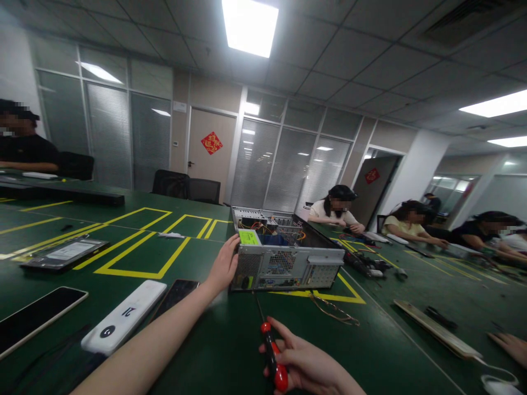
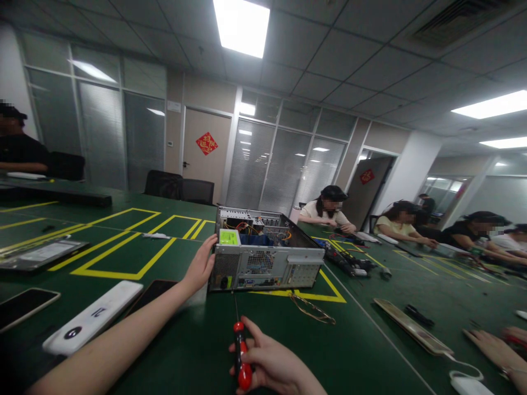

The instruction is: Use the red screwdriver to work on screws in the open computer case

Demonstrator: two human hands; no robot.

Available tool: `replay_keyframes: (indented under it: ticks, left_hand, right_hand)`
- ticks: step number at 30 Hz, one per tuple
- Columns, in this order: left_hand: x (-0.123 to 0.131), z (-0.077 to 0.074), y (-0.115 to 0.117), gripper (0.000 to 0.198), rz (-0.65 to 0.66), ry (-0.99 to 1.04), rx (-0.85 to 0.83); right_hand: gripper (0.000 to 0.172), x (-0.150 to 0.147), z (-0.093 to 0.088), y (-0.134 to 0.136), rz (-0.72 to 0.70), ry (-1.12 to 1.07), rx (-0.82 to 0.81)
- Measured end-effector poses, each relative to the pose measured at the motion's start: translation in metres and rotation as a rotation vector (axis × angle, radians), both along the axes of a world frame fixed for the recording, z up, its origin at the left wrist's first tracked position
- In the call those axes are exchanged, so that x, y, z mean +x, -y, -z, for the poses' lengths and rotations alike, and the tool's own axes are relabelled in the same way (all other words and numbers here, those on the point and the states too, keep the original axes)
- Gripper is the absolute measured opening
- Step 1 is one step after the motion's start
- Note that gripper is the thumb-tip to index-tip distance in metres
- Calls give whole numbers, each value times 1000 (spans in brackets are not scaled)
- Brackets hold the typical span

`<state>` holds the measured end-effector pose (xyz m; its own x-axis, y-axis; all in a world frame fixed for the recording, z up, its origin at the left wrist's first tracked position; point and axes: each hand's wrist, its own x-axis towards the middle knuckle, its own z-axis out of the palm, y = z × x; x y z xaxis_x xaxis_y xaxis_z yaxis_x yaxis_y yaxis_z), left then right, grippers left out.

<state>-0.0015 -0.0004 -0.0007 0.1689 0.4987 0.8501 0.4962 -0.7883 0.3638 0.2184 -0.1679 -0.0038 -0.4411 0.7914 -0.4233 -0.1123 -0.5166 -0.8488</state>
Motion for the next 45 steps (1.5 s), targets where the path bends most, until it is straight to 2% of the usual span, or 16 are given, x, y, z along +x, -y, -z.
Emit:
replay_keyframes:
  ticks: [4,11,14,20,29,32,35,39,42,45]
  left_hand:
    - [0,0,-1,43,-9,-5,2]
    - [0,0,-1,42,-3,-1,-6]
    - [-1,0,-1,43,-2,-6,-10]
    - [0,0,-1,42,-3,-4,-2]
    - [1,1,-3,42,-5,-3,7]
    - [0,2,-3,42,-6,-8,5]
    - [0,2,-3,42,-15,-9,8]
    - [0,3,-4,42,-16,-9,9]
    - [0,3,-4,43,-14,-7,6]
    - [1,2,-3,43,-7,4,-2]
  right_hand:
    - [102,-1,-9,2,-47,13,69]
    - [81,-27,-32,0,56,-123,226]
    - [79,-37,-37,-3,73,-176,250]
    - [84,-43,-37,-13,138,-176,244]
    - [84,-42,-32,-19,141,-188,248]
    - [81,-45,-34,-18,159,-185,243]
    - [70,-50,-39,-15,212,-168,240]
    - [44,-54,-49,-13,323,-153,158]
    - [23,-55,-54,-14,369,-317,-57]
    - [19,-56,-56,-14,365,-460,-250]
